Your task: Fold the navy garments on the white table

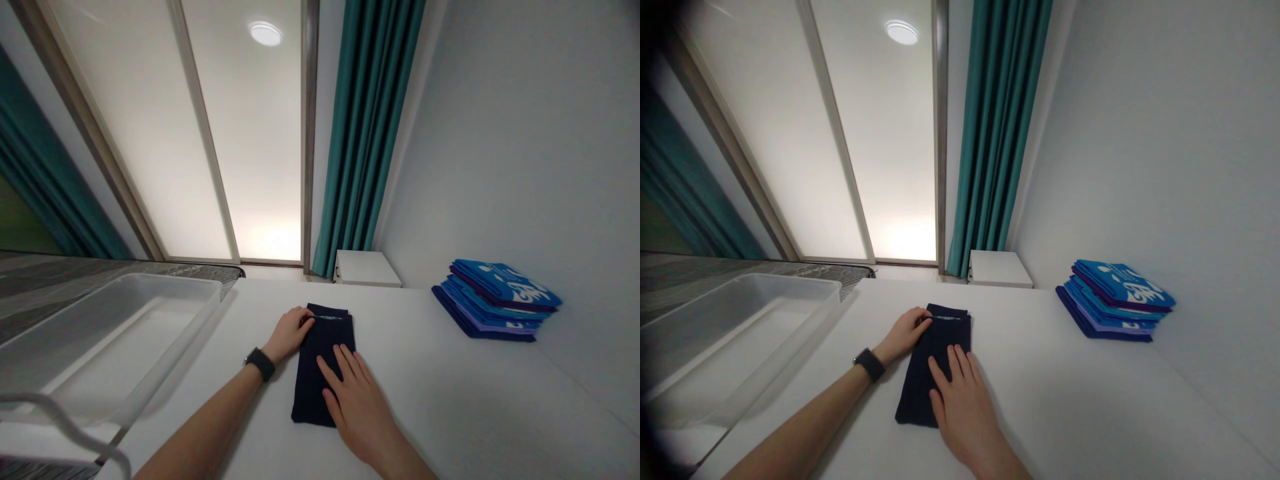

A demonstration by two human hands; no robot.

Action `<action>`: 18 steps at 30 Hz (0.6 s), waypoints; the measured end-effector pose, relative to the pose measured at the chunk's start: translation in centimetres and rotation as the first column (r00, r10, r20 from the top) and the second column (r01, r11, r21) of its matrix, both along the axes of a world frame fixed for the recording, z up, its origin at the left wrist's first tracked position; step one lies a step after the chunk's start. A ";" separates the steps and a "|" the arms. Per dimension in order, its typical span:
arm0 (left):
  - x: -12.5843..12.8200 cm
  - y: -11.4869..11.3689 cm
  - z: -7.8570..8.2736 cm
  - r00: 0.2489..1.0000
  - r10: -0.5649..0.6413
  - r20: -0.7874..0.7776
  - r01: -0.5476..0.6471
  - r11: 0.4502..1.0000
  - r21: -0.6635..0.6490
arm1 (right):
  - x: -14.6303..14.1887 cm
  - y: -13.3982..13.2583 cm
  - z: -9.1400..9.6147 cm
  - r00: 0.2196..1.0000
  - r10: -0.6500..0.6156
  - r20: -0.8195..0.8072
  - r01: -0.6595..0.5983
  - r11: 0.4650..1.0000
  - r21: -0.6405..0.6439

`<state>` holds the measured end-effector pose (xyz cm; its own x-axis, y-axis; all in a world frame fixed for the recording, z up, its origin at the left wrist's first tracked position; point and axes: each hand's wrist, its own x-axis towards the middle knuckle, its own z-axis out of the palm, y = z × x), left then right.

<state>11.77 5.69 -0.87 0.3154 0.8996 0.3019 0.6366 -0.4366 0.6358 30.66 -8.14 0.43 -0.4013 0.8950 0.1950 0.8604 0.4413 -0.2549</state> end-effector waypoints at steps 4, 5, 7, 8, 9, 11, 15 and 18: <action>-0.3 -0.4 0.3 0.999 -0.015 0.042 0.015 1.000 -0.001 | -0.1 -0.1 -0.1 0.999 -0.018 -0.027 0.019 1.000 0.023; -0.5 -0.6 0.5 0.998 -0.024 0.055 0.023 1.000 0.017 | -0.1 -0.1 -0.1 0.999 -0.020 -0.032 0.021 0.999 0.027; -0.9 -1.3 1.2 0.998 -0.037 0.052 0.032 0.996 0.085 | -0.1 -0.1 -0.1 1.000 -0.014 -0.026 0.015 0.999 0.030; -1.1 -1.7 1.7 0.998 -0.048 0.031 0.044 0.991 0.124 | -0.1 -0.1 -0.1 1.000 -0.010 -0.018 0.010 0.999 0.031; -1.3 -2.3 2.2 0.998 -0.067 0.002 0.066 0.986 0.155 | -0.1 -0.1 -0.1 1.000 -0.003 -0.009 0.003 1.000 0.029; -1.5 -3.8 3.6 0.986 -0.148 -0.075 0.159 0.972 0.175 | 0.0 -0.1 -0.1 1.000 0.003 0.000 -0.003 1.000 0.026; -2.2 -7.4 6.1 0.874 -0.403 -0.272 0.441 0.893 0.094 | -0.1 -0.1 -0.2 1.000 -0.007 -0.024 0.008 1.000 0.024; -3.4 -9.2 6.1 0.794 -0.492 -0.357 0.536 0.844 0.029 | 0.0 -0.1 -0.3 1.000 -0.003 -0.031 0.004 1.000 0.017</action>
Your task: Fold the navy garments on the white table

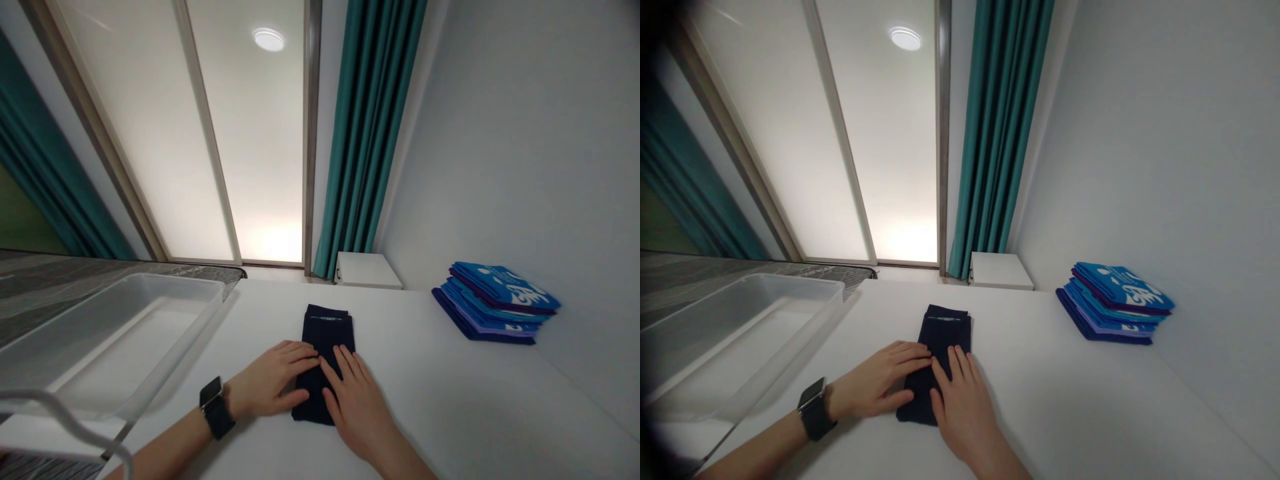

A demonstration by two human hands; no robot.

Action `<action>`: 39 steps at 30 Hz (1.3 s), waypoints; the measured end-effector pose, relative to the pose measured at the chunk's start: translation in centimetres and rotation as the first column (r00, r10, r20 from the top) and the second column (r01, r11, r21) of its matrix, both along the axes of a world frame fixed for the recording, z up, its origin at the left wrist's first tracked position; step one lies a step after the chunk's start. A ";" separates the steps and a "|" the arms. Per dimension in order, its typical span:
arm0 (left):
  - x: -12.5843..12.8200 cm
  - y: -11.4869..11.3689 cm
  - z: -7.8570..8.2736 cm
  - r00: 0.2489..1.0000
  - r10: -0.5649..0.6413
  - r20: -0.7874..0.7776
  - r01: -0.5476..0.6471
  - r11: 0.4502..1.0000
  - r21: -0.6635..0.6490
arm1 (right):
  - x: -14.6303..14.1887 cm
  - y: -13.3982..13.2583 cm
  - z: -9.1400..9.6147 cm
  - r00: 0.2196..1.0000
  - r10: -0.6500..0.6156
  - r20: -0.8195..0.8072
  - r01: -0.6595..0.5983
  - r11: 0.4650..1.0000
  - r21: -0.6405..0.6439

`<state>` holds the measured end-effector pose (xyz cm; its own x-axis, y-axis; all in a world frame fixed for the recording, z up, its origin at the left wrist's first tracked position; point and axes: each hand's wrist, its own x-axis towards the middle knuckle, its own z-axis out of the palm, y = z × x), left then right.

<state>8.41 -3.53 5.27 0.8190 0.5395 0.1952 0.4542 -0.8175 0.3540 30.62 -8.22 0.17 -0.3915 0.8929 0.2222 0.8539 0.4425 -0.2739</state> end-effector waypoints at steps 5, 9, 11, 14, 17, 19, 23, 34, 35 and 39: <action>-0.9 -0.9 -2.6 1.000 0.010 -0.021 -0.010 1.000 0.001 | 0.1 0.0 0.4 1.000 0.011 0.002 -0.011 0.999 -0.033; 0.3 -1.1 -3.7 0.995 0.099 -0.003 -0.098 0.994 0.050 | 0.6 0.1 1.5 0.999 0.043 0.007 -0.042 0.993 -0.112; 0.9 -1.0 -3.5 0.993 0.119 -0.007 -0.118 0.992 0.053 | 1.4 0.1 2.0 0.994 0.104 0.020 -0.099 0.980 -0.174; 1.1 -1.0 -2.8 0.992 0.127 -0.020 -0.127 0.991 0.042 | 3.1 0.1 2.3 0.967 0.251 0.037 -0.237 0.947 -0.219; 0.9 -1.0 -2.3 0.992 0.110 -0.058 -0.108 0.993 0.035 | 4.5 0.1 1.9 0.944 0.326 0.055 -0.312 0.934 -0.175; 0.6 -1.0 -2.3 0.991 0.082 -0.103 -0.079 0.996 0.031 | 4.8 0.2 1.4 0.945 0.319 0.078 -0.307 0.942 -0.135; 0.0 -0.9 -3.0 0.991 0.053 -0.122 -0.049 0.998 0.035 | 4.4 0.5 1.4 0.949 0.302 0.093 -0.293 0.951 -0.099; 1.1 0.0 -3.8 0.969 0.204 0.138 -0.207 0.978 0.003 | 4.2 1.7 6.0 0.953 0.233 -0.195 -0.279 0.924 -0.261; 1.2 -0.3 -3.6 0.963 0.229 0.144 -0.229 0.973 -0.020 | 4.3 1.7 6.3 0.943 0.235 -0.236 -0.299 0.911 -0.284; 1.6 -1.5 -2.7 0.925 0.352 0.145 -0.332 0.932 -0.145 | 4.9 1.1 6.2 0.915 0.142 -0.377 -0.276 0.903 -0.330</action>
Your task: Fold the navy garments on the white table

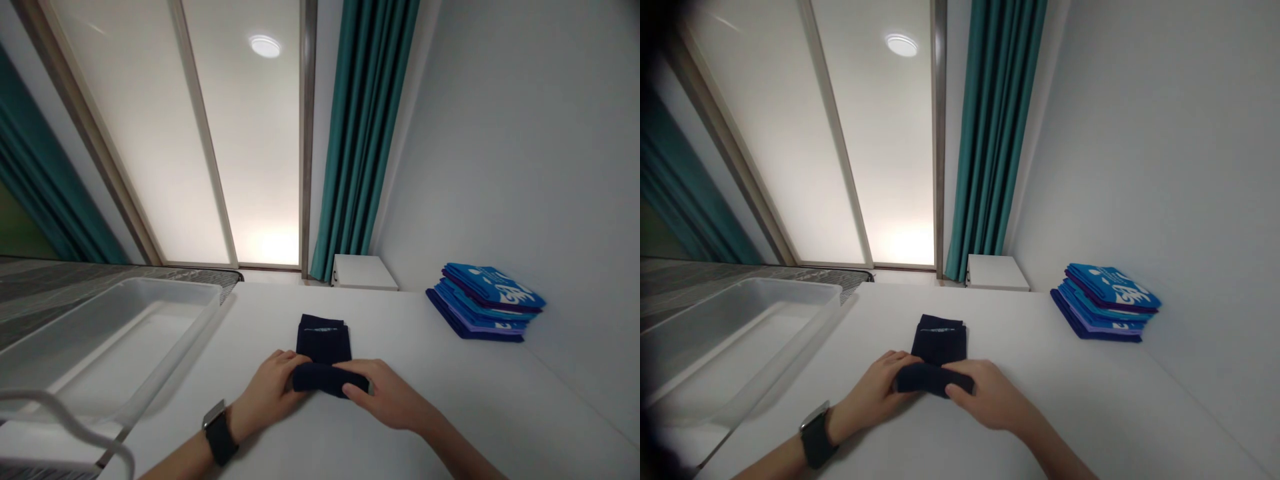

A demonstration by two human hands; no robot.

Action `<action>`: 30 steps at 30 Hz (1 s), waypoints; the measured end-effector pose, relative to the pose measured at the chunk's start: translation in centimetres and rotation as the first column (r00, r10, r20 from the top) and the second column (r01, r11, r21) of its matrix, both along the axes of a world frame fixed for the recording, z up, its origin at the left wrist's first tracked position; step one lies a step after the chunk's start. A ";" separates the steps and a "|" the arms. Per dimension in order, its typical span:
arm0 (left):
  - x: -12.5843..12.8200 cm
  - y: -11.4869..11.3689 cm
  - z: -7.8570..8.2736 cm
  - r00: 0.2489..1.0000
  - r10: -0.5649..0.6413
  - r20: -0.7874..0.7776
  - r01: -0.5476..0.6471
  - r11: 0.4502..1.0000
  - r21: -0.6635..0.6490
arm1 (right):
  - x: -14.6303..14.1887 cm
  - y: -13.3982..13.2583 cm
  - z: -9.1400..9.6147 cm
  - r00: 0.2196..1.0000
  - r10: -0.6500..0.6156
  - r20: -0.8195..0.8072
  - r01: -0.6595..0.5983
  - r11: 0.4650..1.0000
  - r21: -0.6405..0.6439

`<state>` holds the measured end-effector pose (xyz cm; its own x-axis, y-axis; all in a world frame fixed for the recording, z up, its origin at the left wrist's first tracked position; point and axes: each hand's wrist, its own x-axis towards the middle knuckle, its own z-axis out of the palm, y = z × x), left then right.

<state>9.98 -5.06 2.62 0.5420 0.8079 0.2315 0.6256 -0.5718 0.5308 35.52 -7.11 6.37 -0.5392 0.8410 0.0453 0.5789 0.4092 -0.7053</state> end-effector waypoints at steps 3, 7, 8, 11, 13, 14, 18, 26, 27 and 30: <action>0.3 -0.5 0.4 0.995 0.086 0.053 -0.081 0.993 -0.089 | 0.5 -0.1 -1.7 0.990 -0.102 -0.096 0.100 0.995 -0.024; 0.6 -0.5 0.5 0.979 0.186 0.088 -0.162 0.960 -0.230 | 0.2 0.5 -4.2 0.956 -0.166 -0.240 0.160 0.986 -0.043; 0.7 -0.5 0.4 0.971 0.212 0.107 -0.175 0.943 -0.282 | 0.0 0.8 -4.6 0.944 -0.185 -0.274 0.180 0.983 -0.046; 0.9 -0.2 0.2 0.913 0.285 0.292 -0.139 0.890 -0.434 | -0.8 1.7 -5.4 0.896 -0.252 -0.367 0.241 0.967 -0.078; 1.1 0.2 -0.1 0.834 0.332 0.441 -0.066 0.853 -0.517 | -1.4 2.4 -5.7 0.856 -0.315 -0.409 0.282 0.949 -0.141; 1.1 0.5 -0.2 0.799 0.359 0.482 -0.041 0.832 -0.553 | -1.7 2.7 -5.9 0.836 -0.350 -0.423 0.303 0.937 -0.177; 1.4 1.7 -0.4 0.800 0.405 0.444 -0.099 0.817 -0.567 | -2.5 4.3 -7.0 0.784 -0.484 -0.390 0.451 0.875 -0.177; 1.3 5.0 -0.2 0.921 0.389 -0.020 -0.384 0.900 -0.207 | -3.6 6.8 -6.9 0.874 -0.486 0.012 0.476 0.860 0.182; 1.3 5.3 -0.1 0.914 0.397 -0.086 -0.406 0.902 -0.146 | -3.7 7.0 -6.8 0.870 -0.488 0.074 0.466 0.861 0.204; 1.2 5.6 -0.1 0.891 0.423 -0.168 -0.436 0.898 -0.054 | -3.8 7.8 -6.5 0.845 -0.485 0.224 0.429 0.866 0.259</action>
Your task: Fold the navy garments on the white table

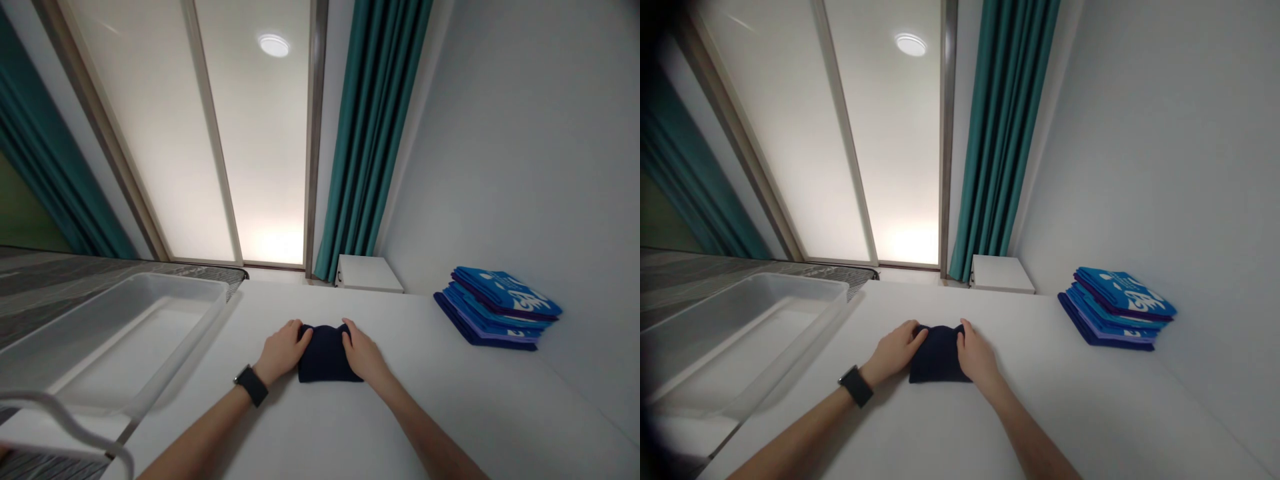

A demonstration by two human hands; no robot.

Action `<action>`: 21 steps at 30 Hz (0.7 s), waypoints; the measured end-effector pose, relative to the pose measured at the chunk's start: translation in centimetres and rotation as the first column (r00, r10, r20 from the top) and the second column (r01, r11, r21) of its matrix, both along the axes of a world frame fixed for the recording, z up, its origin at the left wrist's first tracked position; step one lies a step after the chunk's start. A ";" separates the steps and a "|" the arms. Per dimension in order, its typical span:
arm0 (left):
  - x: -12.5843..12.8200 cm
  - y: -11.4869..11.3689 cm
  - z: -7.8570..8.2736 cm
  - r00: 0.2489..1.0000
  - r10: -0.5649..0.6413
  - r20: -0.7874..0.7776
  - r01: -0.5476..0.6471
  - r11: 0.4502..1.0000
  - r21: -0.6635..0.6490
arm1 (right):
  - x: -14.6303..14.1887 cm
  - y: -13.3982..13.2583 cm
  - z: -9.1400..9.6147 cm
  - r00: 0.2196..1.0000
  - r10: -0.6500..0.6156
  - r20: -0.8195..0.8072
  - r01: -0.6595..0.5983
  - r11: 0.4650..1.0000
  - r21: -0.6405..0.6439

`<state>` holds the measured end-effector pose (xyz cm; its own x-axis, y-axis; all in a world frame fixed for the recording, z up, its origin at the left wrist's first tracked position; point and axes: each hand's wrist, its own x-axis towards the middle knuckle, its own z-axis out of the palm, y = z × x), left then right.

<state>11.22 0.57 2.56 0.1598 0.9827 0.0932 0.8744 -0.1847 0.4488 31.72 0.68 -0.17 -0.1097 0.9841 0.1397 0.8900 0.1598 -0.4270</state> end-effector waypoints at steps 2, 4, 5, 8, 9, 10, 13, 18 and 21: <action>-0.2 0.1 -0.1 1.000 -0.018 0.016 0.018 1.000 0.023 | 0.0 0.4 0.3 0.997 0.004 0.078 -0.002 1.000 -0.017; -0.5 0.3 -0.3 0.995 -0.089 0.050 0.086 0.995 0.054 | 0.0 0.5 0.8 0.990 -0.003 0.143 0.008 1.000 -0.031; -0.7 0.5 -0.5 0.990 -0.130 0.062 0.125 0.990 0.068 | -0.1 0.4 1.2 0.984 -0.011 0.176 0.015 1.000 -0.022; -0.9 0.8 -1.0 0.975 -0.204 0.089 0.195 0.976 0.099 | -0.8 -0.5 2.7 0.965 -0.008 0.263 -0.016 0.996 0.089; -1.0 0.9 -1.2 0.973 -0.210 0.094 0.201 0.974 0.104 | -1.2 -1.0 3.1 0.962 0.013 0.273 -0.052 0.990 0.134; -1.0 0.9 -1.3 0.972 -0.213 0.099 0.202 0.974 0.106 | -1.8 -1.5 3.4 0.961 0.045 0.271 -0.094 0.981 0.168; -1.3 1.0 -1.3 0.965 -0.207 0.159 0.194 0.977 0.091 | -3.5 -2.9 3.2 0.964 0.144 0.222 -0.186 0.965 0.183; -2.4 1.2 -0.9 0.916 -0.185 0.357 0.192 0.981 0.016 | -5.0 -3.9 1.5 0.954 0.225 0.200 -0.255 0.956 0.143; -2.7 1.2 -0.5 0.900 -0.190 0.392 0.211 0.978 -0.009 | -5.0 -4.0 1.1 0.949 0.242 0.200 -0.273 0.951 0.145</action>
